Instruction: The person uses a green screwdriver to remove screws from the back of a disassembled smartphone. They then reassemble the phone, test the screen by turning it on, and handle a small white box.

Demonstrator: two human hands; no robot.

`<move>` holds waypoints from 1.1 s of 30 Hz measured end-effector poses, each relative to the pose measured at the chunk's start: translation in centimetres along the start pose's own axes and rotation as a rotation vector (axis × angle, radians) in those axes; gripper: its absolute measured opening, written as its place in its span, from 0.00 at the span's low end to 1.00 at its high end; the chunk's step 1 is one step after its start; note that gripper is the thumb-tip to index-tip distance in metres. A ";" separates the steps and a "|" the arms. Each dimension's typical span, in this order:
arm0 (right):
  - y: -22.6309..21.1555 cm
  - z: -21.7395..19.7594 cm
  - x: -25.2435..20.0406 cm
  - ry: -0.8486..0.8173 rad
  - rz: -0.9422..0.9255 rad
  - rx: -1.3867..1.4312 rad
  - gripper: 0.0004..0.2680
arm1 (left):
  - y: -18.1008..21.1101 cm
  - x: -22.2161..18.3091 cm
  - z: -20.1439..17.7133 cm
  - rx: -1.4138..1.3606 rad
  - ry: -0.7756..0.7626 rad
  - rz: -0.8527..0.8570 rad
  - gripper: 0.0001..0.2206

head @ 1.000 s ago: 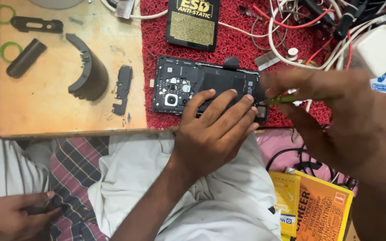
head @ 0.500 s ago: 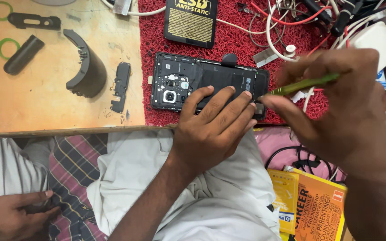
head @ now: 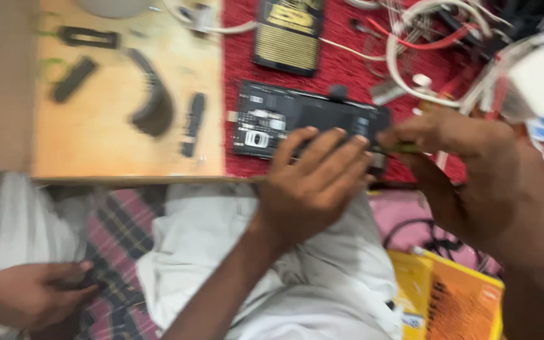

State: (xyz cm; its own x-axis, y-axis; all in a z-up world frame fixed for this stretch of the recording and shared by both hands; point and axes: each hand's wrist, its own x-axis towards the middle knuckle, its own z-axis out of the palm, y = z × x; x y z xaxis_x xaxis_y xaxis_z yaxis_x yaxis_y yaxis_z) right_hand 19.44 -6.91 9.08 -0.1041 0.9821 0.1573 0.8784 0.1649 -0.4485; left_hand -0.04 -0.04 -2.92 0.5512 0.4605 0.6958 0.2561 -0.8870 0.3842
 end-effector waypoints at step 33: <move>-10.1 6.8 18.7 -0.112 -0.367 0.087 0.15 | -5.5 -0.4 -12.5 -0.245 0.545 -0.736 0.23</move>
State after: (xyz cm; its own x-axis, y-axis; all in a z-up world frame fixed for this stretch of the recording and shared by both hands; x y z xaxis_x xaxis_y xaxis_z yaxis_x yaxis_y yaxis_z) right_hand 5.43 10.41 10.59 -0.4582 0.8597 0.2259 0.7314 0.5091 -0.4538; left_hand -11.61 5.05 2.33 -0.1450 0.9084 0.3922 0.1836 -0.3648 0.9128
